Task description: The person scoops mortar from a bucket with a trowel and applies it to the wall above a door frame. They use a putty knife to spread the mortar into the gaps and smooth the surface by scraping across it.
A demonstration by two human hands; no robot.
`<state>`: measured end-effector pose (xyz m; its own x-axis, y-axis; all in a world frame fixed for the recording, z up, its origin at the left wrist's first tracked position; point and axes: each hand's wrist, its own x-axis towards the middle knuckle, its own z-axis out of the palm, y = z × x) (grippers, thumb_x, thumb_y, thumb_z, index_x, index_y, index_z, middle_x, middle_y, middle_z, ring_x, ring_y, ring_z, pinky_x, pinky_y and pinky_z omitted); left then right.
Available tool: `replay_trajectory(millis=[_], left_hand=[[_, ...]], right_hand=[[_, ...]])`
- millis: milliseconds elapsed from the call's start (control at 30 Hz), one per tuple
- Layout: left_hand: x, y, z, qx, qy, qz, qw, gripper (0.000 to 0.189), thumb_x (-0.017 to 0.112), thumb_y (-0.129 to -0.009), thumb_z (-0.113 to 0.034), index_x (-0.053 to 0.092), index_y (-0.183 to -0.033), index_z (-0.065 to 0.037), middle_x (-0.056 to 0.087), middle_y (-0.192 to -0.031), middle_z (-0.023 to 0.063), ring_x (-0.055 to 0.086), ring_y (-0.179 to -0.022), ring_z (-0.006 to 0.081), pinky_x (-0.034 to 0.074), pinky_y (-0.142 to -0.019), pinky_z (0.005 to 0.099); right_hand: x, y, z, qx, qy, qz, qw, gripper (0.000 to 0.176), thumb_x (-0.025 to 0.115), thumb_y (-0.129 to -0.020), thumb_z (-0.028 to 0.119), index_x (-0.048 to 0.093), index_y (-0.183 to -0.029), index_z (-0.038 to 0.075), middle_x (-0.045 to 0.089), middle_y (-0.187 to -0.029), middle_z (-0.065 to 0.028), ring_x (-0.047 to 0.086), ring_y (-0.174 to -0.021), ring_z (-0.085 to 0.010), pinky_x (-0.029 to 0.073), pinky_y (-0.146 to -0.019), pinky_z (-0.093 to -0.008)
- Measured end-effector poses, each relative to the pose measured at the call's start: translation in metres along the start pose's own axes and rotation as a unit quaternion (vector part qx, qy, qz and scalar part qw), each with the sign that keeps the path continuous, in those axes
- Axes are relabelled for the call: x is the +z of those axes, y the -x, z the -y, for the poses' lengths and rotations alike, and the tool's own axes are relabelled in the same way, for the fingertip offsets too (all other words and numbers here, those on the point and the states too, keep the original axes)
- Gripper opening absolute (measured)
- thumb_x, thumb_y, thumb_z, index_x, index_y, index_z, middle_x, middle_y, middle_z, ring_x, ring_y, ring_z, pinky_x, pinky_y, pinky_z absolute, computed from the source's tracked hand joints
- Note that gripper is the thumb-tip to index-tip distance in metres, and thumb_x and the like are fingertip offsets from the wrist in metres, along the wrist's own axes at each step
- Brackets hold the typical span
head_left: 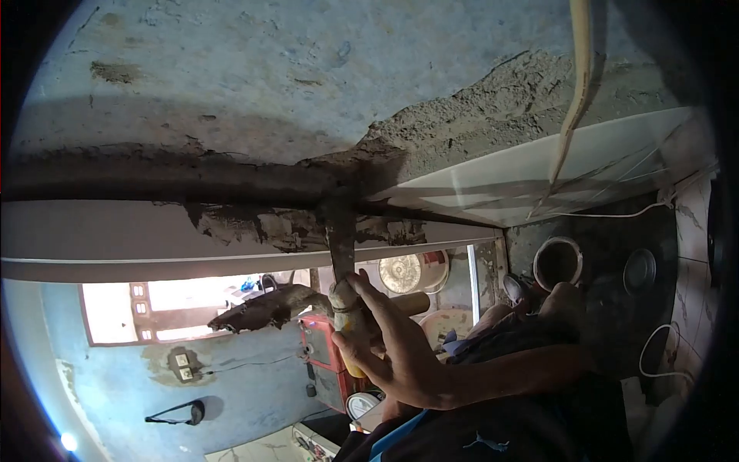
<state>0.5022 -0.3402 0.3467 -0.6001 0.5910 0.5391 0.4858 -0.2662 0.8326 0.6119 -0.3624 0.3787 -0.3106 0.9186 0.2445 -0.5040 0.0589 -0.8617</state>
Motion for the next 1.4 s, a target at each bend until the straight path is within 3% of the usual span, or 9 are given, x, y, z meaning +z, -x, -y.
replay_trajectory(millis=[233,433,833,967,1033,1067,1133,1167,1400], left_hand=[[0.002,0.004,0.013,-0.009,0.024,-0.005,1.0,0.053,0.033,-0.099,-0.03,0.033,-0.128,0.014,0.042,-0.132,0.029,0.046,-0.122,0.0346,0.041,-0.102,0.0453],[0.006,0.015,0.016,-0.021,0.045,-0.005,0.999,0.053,0.033,-0.099,-0.03,0.033,-0.128,0.014,0.042,-0.132,0.029,0.046,-0.123,0.0348,0.04,-0.102,0.0453],[0.012,0.043,0.012,-0.04,0.072,0.021,0.996,0.054,0.032,-0.099,-0.031,0.031,-0.129,0.014,0.042,-0.133,0.029,0.046,-0.123,0.0352,0.039,-0.103,0.0454],[0.009,0.045,0.011,-0.039,0.079,0.021,0.996,0.054,0.032,-0.099,-0.031,0.031,-0.13,0.014,0.041,-0.133,0.0291,0.045,-0.123,0.0354,0.039,-0.103,0.0454],[0.005,0.045,0.009,-0.038,0.077,0.02,0.996,0.055,0.032,-0.099,-0.031,0.031,-0.13,0.014,0.041,-0.133,0.0291,0.045,-0.123,0.0354,0.039,-0.104,0.0455],[0.01,0.042,0.004,-0.036,0.079,0.021,0.996,0.055,0.032,-0.099,-0.031,0.031,-0.13,0.014,0.041,-0.133,0.0291,0.045,-0.123,0.0355,0.039,-0.104,0.0455],[0.01,0.041,-0.001,-0.032,0.072,0.044,0.996,0.059,0.032,-0.099,-0.033,0.025,-0.134,0.013,0.036,-0.137,0.0297,0.04,-0.127,0.0363,0.036,-0.105,0.0455],[0.012,0.043,-0.001,-0.025,0.077,0.04,0.996,0.059,0.031,-0.099,-0.034,0.026,-0.134,0.013,0.036,-0.138,0.0293,0.037,-0.129,0.0365,0.035,-0.106,0.0469],[0.013,0.043,0.0,-0.022,0.077,0.037,0.996,0.061,0.031,-0.099,-0.035,0.022,-0.136,0.012,0.034,-0.139,0.029,0.034,-0.131,0.0375,0.033,-0.107,0.0492]], right_hand=[[0.011,-0.008,-0.006,-0.053,0.093,-0.017,0.994,0.071,0.058,-0.091,0.021,0.014,-0.144,0.0,0.038,-0.13,-0.0299,0.049,-0.118,-0.0347,0.054,-0.087,-0.0382],[-0.009,-0.015,0.008,-0.032,0.035,0.027,0.998,0.067,0.062,-0.089,0.021,0.026,-0.14,-0.003,0.054,-0.117,-0.0214,0.062,-0.094,-0.0197,0.056,-0.068,-0.0273],[-0.072,-0.008,0.014,-0.01,0.019,0.171,0.985,0.062,0.065,-0.085,0.02,0.037,-0.133,-0.007,0.061,-0.11,-0.0176,0.063,-0.098,-0.0218,0.052,-0.082,-0.0312],[-0.097,-0.002,0.024,-0.017,0.047,0.137,0.989,0.058,0.066,-0.082,0.017,0.042,-0.129,-0.008,0.061,-0.11,-0.0197,0.064,-0.093,-0.0249,0.052,-0.079,-0.032],[-0.103,-0.005,0.026,-0.092,0.277,0.102,0.951,0.055,0.067,-0.079,0.013,0.047,-0.127,-0.003,0.061,-0.107,-0.0203,0.065,-0.086,-0.028,0.052,-0.077,-0.0323],[-0.108,-0.012,0.022,-0.095,0.275,0.101,0.951,0.055,0.067,-0.079,0.013,0.047,-0.127,-0.003,0.061,-0.107,-0.0203,0.065,-0.086,-0.028,0.052,-0.077,-0.0323],[-0.119,-0.032,0.005,-0.211,0.343,0.095,0.91,0.06,0.065,-0.078,0.01,0.044,-0.133,0.005,0.06,-0.103,-0.0136,0.064,-0.08,-0.026,0.056,-0.07,-0.0342],[-0.122,-0.036,0.002,-0.203,0.387,0.116,0.892,0.061,0.068,-0.076,0.013,0.046,-0.133,0.009,0.06,-0.105,-0.0118,0.064,-0.079,-0.0242,0.056,-0.068,-0.0341],[-0.13,-0.064,-0.008,-0.269,0.373,0.129,0.879,0.064,0.071,-0.074,0.014,0.046,-0.133,0.011,0.056,-0.121,-0.0151,0.065,-0.089,-0.0266,0.057,-0.071,-0.0342]])
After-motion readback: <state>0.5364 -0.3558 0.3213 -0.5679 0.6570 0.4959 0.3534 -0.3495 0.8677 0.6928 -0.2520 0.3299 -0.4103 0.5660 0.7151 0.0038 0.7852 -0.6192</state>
